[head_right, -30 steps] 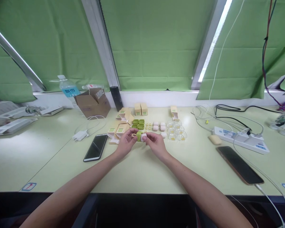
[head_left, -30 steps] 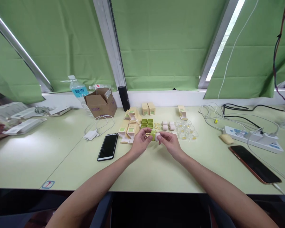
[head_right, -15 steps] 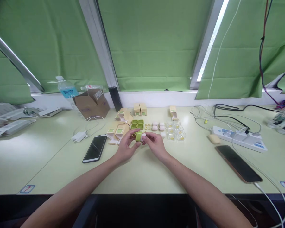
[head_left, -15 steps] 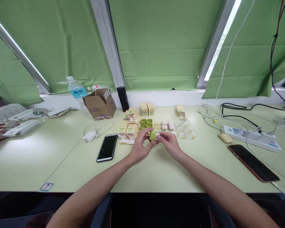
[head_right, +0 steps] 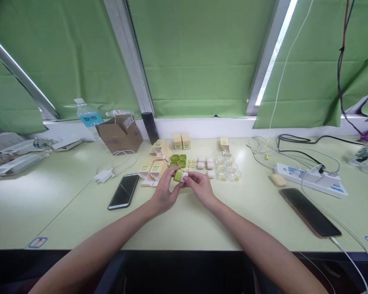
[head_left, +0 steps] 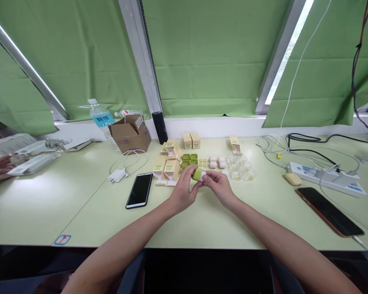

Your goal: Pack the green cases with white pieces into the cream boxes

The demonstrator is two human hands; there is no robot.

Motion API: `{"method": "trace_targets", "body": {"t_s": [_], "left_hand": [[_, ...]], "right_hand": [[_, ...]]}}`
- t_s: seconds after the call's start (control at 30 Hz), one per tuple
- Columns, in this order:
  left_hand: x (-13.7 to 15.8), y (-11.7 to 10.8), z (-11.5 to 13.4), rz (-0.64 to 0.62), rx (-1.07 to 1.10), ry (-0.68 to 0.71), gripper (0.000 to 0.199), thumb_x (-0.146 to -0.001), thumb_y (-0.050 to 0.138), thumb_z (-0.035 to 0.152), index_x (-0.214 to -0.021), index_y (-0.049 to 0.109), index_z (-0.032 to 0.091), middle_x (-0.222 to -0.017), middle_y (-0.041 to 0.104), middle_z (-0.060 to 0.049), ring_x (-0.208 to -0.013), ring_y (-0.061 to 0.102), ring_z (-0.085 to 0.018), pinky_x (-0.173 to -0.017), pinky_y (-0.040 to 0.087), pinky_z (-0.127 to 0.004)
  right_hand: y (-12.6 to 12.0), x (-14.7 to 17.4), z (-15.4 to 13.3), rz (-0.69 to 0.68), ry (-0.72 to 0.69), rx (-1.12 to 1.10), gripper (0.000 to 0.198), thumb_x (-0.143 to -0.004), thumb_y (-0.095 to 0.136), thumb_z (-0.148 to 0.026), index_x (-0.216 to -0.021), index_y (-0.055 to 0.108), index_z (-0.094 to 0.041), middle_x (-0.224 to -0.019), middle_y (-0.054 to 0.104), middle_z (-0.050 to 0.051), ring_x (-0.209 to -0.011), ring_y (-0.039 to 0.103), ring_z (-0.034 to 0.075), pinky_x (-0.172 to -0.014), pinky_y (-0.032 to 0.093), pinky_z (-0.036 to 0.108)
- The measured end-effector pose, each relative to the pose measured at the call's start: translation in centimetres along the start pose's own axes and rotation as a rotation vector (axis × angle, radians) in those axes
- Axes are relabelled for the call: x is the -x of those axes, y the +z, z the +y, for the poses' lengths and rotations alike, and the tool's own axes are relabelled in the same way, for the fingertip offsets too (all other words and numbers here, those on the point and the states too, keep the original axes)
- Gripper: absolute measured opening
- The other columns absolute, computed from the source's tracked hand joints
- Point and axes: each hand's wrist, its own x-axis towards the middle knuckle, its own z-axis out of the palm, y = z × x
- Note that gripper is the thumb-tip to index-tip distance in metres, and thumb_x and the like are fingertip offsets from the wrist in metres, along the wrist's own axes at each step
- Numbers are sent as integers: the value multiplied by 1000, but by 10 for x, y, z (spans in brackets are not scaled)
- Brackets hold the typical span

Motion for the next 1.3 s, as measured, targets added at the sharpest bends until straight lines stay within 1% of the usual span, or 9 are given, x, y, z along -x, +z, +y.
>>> {"method": "trace_targets", "body": {"t_s": [0.2,0.53,0.67,0.73,0.8,0.9,1.0,1.13,1.3], "left_hand": [[-2,-2,-4,-49,-43,-2,48,-94,62,26,-141,49,24,-137,56,-17,-128,55,-32,-104,48,-48],[0,0,-4,-91,-224,75,50,-100,55,26,-147,38,18,-137,55,-19,-132,54,-30,-109,47,-51],[-2,0,-4,-58,-212,41,49,-96,58,26,-142,44,19,-132,59,-17,-125,58,-28,-104,51,-46],[-4,-1,-6,-24,-141,-35,48,-93,61,27,-138,49,19,-128,61,-15,-118,62,-26,-97,54,-41],[-6,-2,-8,7,-19,-135,46,-92,63,29,-136,53,19,-127,63,-14,-114,63,-25,-93,55,-37],[-9,-3,-11,8,201,-251,46,-92,63,33,-135,55,18,-130,64,-13,-114,64,-24,-94,55,-34],[-9,-1,-12,-59,324,-305,48,-91,65,36,-135,58,16,-131,65,-15,-117,64,-25,-99,54,-36],[-5,3,-11,-123,307,-344,53,-91,67,39,-139,58,18,-138,63,-16,-125,61,-30,-106,51,-43],[-3,2,-11,-185,333,-299,55,-97,61,44,-145,53,19,-145,58,-16,-134,56,-31,-112,48,-45]], "right_hand": [[0,0,2,8,19,-17,42,-73,84,-57,-88,78,-19,-81,76,5,-72,70,19,-80,64,42],[0,-2,5,6,38,-1,50,-71,84,-62,-88,77,-16,-80,76,4,-73,71,20,-80,65,42],[-1,-1,7,-33,-15,83,50,-78,76,-65,-88,76,-16,-80,76,5,-72,71,19,-75,65,39],[-2,1,7,-46,-89,195,49,-86,69,-64,-93,76,-16,-84,76,7,-73,71,19,-71,64,36],[-5,3,6,-6,-246,372,44,-90,68,-57,-109,74,-17,-99,75,10,-79,71,20,-69,63,35],[-13,5,3,51,-640,743,48,-91,71,-41,-133,62,-21,-125,66,15,-94,70,23,-72,63,37],[-18,3,1,17,-952,1046,45,-94,67,-28,-138,57,-21,-127,65,17,-108,68,27,-77,63,39],[-19,0,4,-12,-1070,1134,37,-97,59,-15,-134,58,-19,-116,69,15,-105,69,24,-78,63,35],[-20,-2,8,-36,-1086,1124,34,-98,55,-11,-131,59,-19,-113,68,14,-98,69,21,-73,62,31]]}}
